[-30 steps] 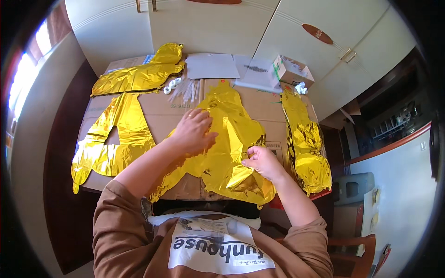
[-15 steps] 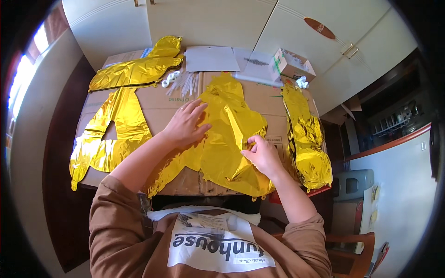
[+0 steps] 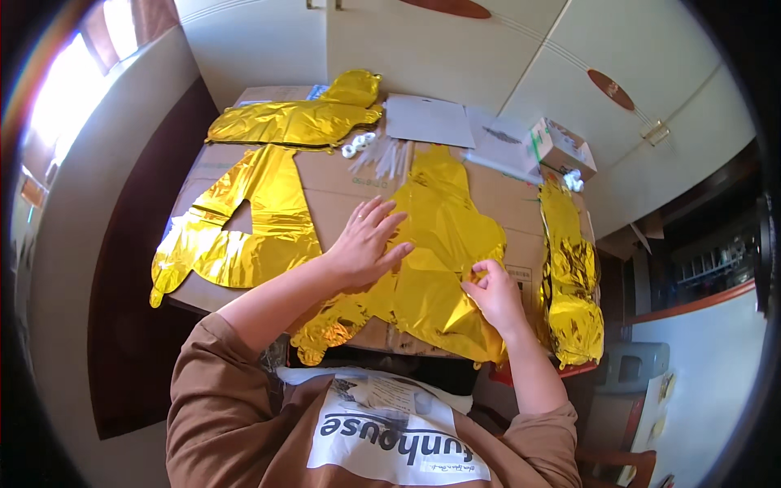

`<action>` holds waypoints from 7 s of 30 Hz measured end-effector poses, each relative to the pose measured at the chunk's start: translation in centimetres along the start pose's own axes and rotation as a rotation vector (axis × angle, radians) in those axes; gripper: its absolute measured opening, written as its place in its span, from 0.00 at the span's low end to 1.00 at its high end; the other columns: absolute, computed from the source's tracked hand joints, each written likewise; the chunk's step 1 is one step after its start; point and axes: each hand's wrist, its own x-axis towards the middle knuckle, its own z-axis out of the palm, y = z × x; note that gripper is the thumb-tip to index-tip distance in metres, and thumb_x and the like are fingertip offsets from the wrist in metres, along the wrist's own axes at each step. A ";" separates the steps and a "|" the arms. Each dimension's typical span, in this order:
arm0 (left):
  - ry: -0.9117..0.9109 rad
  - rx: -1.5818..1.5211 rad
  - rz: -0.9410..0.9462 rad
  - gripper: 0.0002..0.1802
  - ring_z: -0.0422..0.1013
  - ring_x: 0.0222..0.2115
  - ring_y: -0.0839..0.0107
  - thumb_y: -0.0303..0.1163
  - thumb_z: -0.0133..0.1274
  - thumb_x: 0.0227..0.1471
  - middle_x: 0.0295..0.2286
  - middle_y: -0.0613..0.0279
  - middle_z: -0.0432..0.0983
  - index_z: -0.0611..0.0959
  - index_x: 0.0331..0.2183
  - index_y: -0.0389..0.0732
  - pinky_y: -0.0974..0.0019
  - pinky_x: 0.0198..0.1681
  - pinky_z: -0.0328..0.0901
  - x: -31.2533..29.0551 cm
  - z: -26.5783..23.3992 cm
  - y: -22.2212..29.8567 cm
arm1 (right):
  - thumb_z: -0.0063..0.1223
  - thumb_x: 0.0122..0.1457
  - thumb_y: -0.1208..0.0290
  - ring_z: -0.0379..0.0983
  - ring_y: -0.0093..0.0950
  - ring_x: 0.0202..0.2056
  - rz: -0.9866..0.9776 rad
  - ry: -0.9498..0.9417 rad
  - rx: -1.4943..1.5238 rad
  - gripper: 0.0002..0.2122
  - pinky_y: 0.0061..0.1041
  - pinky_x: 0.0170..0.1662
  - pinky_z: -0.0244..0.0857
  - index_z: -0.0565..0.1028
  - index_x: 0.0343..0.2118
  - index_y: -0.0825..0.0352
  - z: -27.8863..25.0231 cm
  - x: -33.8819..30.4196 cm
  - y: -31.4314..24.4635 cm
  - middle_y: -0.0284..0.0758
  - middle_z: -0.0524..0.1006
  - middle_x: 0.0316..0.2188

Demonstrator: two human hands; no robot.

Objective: Folding gold foil decorations and placing them into cardboard backings with instructional inserts.

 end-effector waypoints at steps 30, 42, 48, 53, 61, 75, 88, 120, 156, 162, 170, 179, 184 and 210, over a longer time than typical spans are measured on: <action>-0.001 0.637 0.039 0.17 0.76 0.38 0.58 0.49 0.57 0.51 0.32 0.60 0.78 0.85 0.31 0.45 0.55 0.42 0.69 17.9 -5.8 -20.5 | 0.59 0.58 0.59 0.73 0.38 0.53 -0.428 -0.100 -0.509 0.17 0.38 0.57 0.66 0.78 0.49 0.59 3.2 34.6 -10.4 0.38 0.78 0.50; 0.047 0.572 -0.003 0.17 0.76 0.36 0.56 0.47 0.55 0.53 0.31 0.58 0.78 0.85 0.29 0.43 0.54 0.41 0.69 18.2 -5.1 -21.5 | 0.47 0.62 0.66 0.80 0.41 0.36 -0.689 0.007 -0.825 0.10 0.39 0.41 0.74 0.79 0.28 0.63 3.0 34.4 -11.0 0.39 0.82 0.31; 0.149 0.421 -0.040 0.16 0.74 0.42 0.55 0.46 0.57 0.52 0.36 0.55 0.78 0.86 0.33 0.43 0.52 0.46 0.68 17.6 -5.6 -20.5 | 0.45 0.61 0.67 0.79 0.43 0.40 -0.590 0.020 -0.544 0.10 0.42 0.44 0.73 0.80 0.34 0.61 1.9 34.1 -11.1 0.41 0.82 0.35; 0.300 0.397 0.071 0.19 0.74 0.41 0.51 0.44 0.61 0.49 0.39 0.54 0.79 0.85 0.39 0.42 0.50 0.48 0.67 17.1 -6.7 -18.0 | 0.44 0.64 0.64 0.76 0.47 0.44 -0.470 -0.012 -0.448 0.12 0.44 0.47 0.70 0.78 0.43 0.62 0.8 30.2 -9.3 0.45 0.80 0.41; 0.054 0.231 0.192 0.15 0.73 0.43 0.51 0.30 0.62 0.48 0.39 0.51 0.77 0.82 0.40 0.37 0.55 0.47 0.67 7.5 -9.9 -4.5 | 0.50 0.63 0.60 0.74 0.44 0.46 -0.264 -0.235 -0.452 0.15 0.40 0.50 0.67 0.78 0.44 0.67 -14.9 0.0 -2.1 0.44 0.78 0.41; -0.364 0.089 0.203 0.16 0.72 0.41 0.50 0.25 0.64 0.43 0.38 0.51 0.76 0.81 0.37 0.37 0.55 0.45 0.67 2.9 -0.6 13.7 | 0.58 0.59 0.61 0.80 0.39 0.41 0.555 0.291 0.042 0.15 0.35 0.45 0.72 0.80 0.44 0.66 -18.8 -25.2 28.4 0.43 0.82 0.38; -0.390 0.123 0.017 0.14 0.74 0.35 0.58 0.24 0.63 0.41 0.32 0.54 0.77 0.82 0.35 0.36 0.60 0.39 0.68 5.5 4.6 17.7 | 0.54 0.58 0.66 0.75 0.48 0.46 0.551 0.315 0.392 0.16 0.39 0.48 0.69 0.78 0.47 0.67 -11.7 -15.3 39.6 0.49 0.79 0.42; -0.001 0.458 0.029 0.26 0.64 0.54 0.50 0.36 0.51 0.54 0.50 0.46 0.69 0.73 0.52 0.33 0.48 0.57 0.58 4.0 10.0 17.7 | 0.66 0.46 0.56 0.78 0.44 0.43 0.580 0.202 0.345 0.26 0.37 0.48 0.72 0.80 0.41 0.74 -4.5 27.5 58.3 0.51 0.81 0.40; -0.403 0.378 0.389 0.33 0.63 0.51 0.39 0.41 0.53 0.49 0.50 0.33 0.64 0.70 0.52 0.29 0.40 0.52 0.59 7.7 17.9 22.6 | 0.49 0.61 0.69 0.74 0.44 0.54 0.694 0.058 0.112 0.16 0.54 0.53 0.66 0.79 0.51 0.63 -1.9 34.2 59.3 0.44 0.75 0.55; -0.402 0.383 0.377 0.33 0.63 0.51 0.39 0.41 0.53 0.49 0.50 0.33 0.64 0.70 0.52 0.28 0.40 0.52 0.59 7.2 17.9 22.9 | 0.46 0.63 0.67 0.73 0.44 0.54 0.675 0.072 0.140 0.17 0.57 0.53 0.64 0.78 0.52 0.63 -1.6 33.8 57.7 0.43 0.75 0.55; -0.406 0.373 0.399 0.33 0.63 0.50 0.39 0.40 0.53 0.49 0.50 0.33 0.64 0.70 0.52 0.28 0.39 0.52 0.59 7.6 18.1 22.7 | 0.51 0.62 0.66 0.70 0.45 0.58 0.718 -0.057 0.171 0.21 0.63 0.58 0.56 0.74 0.57 0.65 -0.7 34.4 58.6 0.42 0.73 0.58; -0.405 0.361 0.445 0.33 0.64 0.50 0.38 0.39 0.53 0.49 0.50 0.32 0.64 0.70 0.52 0.28 0.39 0.52 0.59 8.3 17.9 22.6 | 0.53 0.60 0.51 0.60 0.44 0.65 0.699 -0.529 0.013 0.33 0.57 0.64 0.51 0.60 0.67 0.54 3.3 37.9 63.6 0.39 0.62 0.66; -0.405 0.357 0.409 0.33 0.64 0.50 0.38 0.39 0.54 0.49 0.50 0.32 0.64 0.70 0.52 0.28 0.39 0.52 0.59 7.6 18.2 22.5 | 0.44 0.59 0.39 0.56 0.35 0.67 0.522 -0.675 -0.292 0.36 0.43 0.69 0.42 0.56 0.69 0.48 4.6 39.2 61.9 0.36 0.60 0.67; -0.295 0.232 0.469 0.34 0.65 0.47 0.36 0.32 0.56 0.44 0.51 0.30 0.64 0.69 0.52 0.25 0.41 0.51 0.60 7.2 18.4 23.4 | 0.58 0.56 0.60 0.75 0.49 0.48 0.373 0.503 0.163 0.23 0.42 0.51 0.68 0.74 0.50 0.72 -18.3 19.1 53.8 0.53 0.78 0.44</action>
